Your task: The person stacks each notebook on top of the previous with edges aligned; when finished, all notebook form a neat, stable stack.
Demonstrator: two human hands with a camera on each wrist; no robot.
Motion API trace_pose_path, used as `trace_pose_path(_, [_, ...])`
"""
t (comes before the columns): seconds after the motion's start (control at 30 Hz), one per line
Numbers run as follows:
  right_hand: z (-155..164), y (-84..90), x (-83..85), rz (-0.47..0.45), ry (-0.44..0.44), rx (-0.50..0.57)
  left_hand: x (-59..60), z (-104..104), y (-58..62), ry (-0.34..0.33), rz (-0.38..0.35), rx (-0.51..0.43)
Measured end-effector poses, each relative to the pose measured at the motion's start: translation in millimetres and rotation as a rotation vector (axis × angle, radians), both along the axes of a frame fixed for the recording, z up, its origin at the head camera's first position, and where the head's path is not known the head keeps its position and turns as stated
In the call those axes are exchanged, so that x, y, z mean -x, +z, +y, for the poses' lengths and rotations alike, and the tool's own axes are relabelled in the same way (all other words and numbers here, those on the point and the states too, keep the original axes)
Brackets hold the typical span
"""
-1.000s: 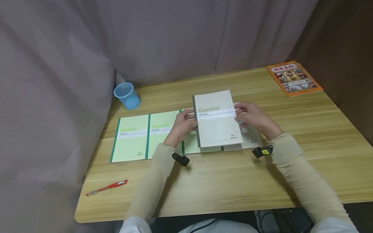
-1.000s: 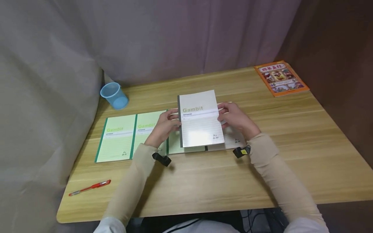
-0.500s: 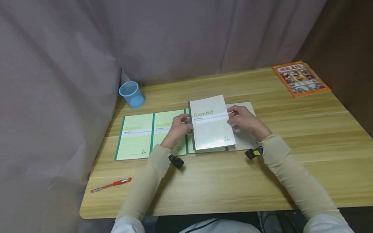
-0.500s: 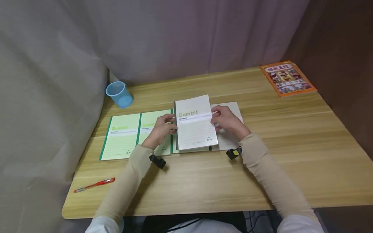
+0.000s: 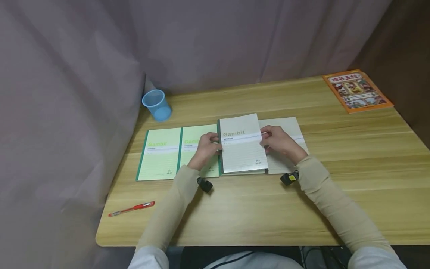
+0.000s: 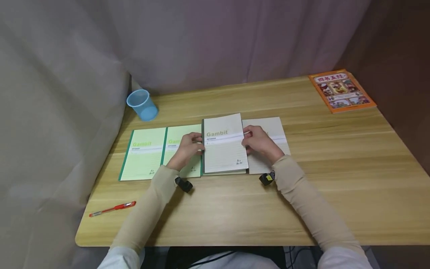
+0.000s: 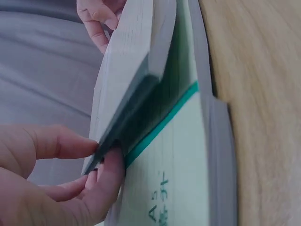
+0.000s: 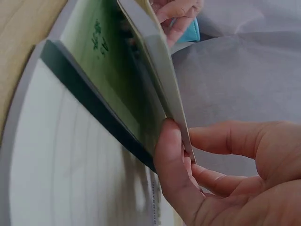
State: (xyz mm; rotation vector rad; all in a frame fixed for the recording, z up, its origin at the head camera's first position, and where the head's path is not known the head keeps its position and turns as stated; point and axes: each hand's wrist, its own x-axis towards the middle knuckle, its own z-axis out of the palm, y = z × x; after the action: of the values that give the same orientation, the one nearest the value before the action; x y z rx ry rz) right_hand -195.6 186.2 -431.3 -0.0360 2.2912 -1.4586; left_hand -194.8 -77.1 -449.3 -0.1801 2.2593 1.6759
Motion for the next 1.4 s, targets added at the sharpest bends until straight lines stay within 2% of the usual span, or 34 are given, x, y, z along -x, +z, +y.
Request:
trace_pose_path(0.17, [-0.4, -0.9, -1.4, -0.004, 0.0, 0.015, 1.7, 4.6, 3.6, -0.032, 0.047, 0.173])
trace_pose_path(0.33, [-3.3, -5.3, -1.7, 0.021, 0.0, 0.013, 1.7, 4.9, 2.8, -0.049, 0.063, 0.263])
trace_pose_path(0.5, [-5.3, -7.0, -0.9, 0.09, 0.011, -0.074, 1.7, 5.0, 2.4, -0.078, 0.092, 0.326])
trace_pose_path(0.8, [-4.1, -7.6, -1.3, 0.121, 0.042, -0.162, -0.1, 4.0, 2.7, -0.135, 0.111, 0.355])
trace_pose_path(1.13, [-7.1, -9.4, -2.1, 0.152, 0.038, -0.224, -1.9, 2.7, 2.7, -0.134, 0.123, 0.358])
trace_pose_path(1.4, [-7.3, -9.4, -4.6, 0.146, 0.015, -0.187, -1.3, 4.0, 5.7, -0.115, 0.106, 0.368])
